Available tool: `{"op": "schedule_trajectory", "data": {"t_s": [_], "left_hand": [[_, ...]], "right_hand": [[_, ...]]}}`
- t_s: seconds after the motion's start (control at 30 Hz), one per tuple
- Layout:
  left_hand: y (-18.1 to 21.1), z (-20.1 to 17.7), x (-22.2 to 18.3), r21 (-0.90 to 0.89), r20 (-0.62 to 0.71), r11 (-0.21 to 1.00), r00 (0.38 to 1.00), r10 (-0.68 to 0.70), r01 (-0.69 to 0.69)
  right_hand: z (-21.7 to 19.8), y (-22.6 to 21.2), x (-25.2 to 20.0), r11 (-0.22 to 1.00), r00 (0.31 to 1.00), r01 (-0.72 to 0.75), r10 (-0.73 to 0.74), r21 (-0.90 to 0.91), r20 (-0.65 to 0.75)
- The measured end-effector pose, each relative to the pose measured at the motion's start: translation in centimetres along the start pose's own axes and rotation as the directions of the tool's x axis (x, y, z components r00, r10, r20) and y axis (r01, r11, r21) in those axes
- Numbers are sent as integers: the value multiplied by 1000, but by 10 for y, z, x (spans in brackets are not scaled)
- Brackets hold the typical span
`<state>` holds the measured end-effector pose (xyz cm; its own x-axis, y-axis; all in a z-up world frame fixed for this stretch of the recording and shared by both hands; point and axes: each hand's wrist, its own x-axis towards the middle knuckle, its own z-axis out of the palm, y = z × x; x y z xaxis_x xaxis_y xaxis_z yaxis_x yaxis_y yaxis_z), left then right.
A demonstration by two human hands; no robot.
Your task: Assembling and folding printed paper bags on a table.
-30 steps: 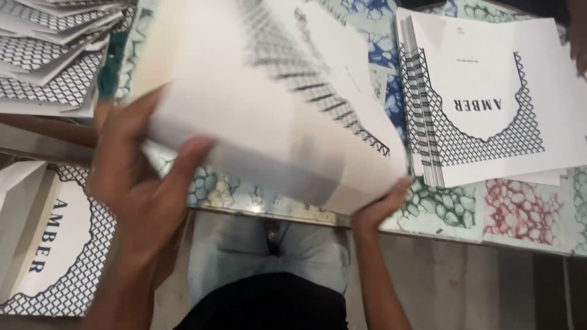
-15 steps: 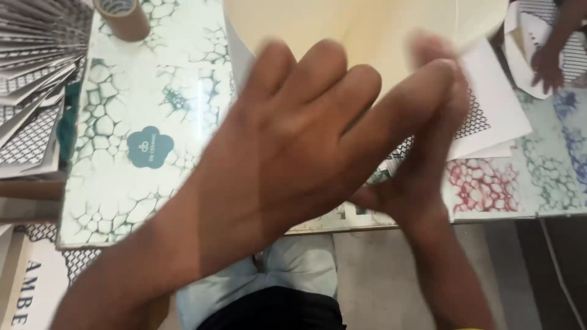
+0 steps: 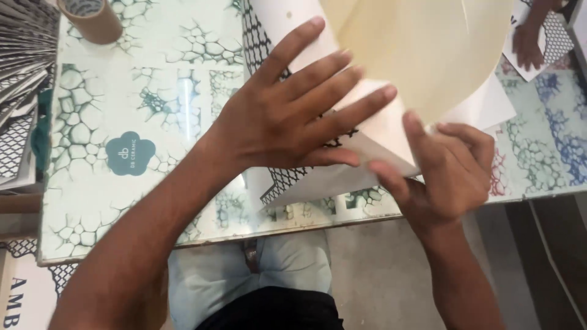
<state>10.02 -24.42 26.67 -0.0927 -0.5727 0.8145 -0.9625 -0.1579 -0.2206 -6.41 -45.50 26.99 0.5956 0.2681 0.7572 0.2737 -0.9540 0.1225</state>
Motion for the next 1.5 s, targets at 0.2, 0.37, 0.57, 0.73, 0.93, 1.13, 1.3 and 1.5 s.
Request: {"op": "schedule_trajectory", "data": {"t_s": [0.2, 0.37, 0.57, 0.73, 0.93, 1.13, 1.3, 1.5], "left_hand": [[36, -7, 13, -33, -1, 999, 999, -32, 32], [65, -33, 22, 74, -69, 987, 989, -134, 139], [70, -19, 13, -189, -215, 982, 975, -61, 20], [-5, 20, -8, -86, -56, 993, 994, -91, 86], [-6, 39, 8, 162, 180, 986, 984, 4, -34], [55, 27, 19, 356, 17, 934, 999, -30, 21], [15, -52, -41, 515, 56, 806, 927, -371, 291], [14, -159, -120, 657, 94, 650, 813, -574, 382]], "right_hand": [[-11, -1, -7, 980, 984, -175, 177, 94, -8], [-37, -11, 19, 921, 960, -268, 230, 281, 161], [-56, -26, 18, 990, 916, -96, 48, 103, 398], [-57, 13, -12, 848, 934, -161, -34, 505, 355], [-65, 35, 1, 978, 915, -208, 200, -13, 349], [-8, -6, 30, 991, 917, -87, 119, -100, 381], [27, 79, 40, 989, 948, -74, 30, 127, 316], [95, 143, 69, 986, 939, -23, -36, 168, 342]]}}
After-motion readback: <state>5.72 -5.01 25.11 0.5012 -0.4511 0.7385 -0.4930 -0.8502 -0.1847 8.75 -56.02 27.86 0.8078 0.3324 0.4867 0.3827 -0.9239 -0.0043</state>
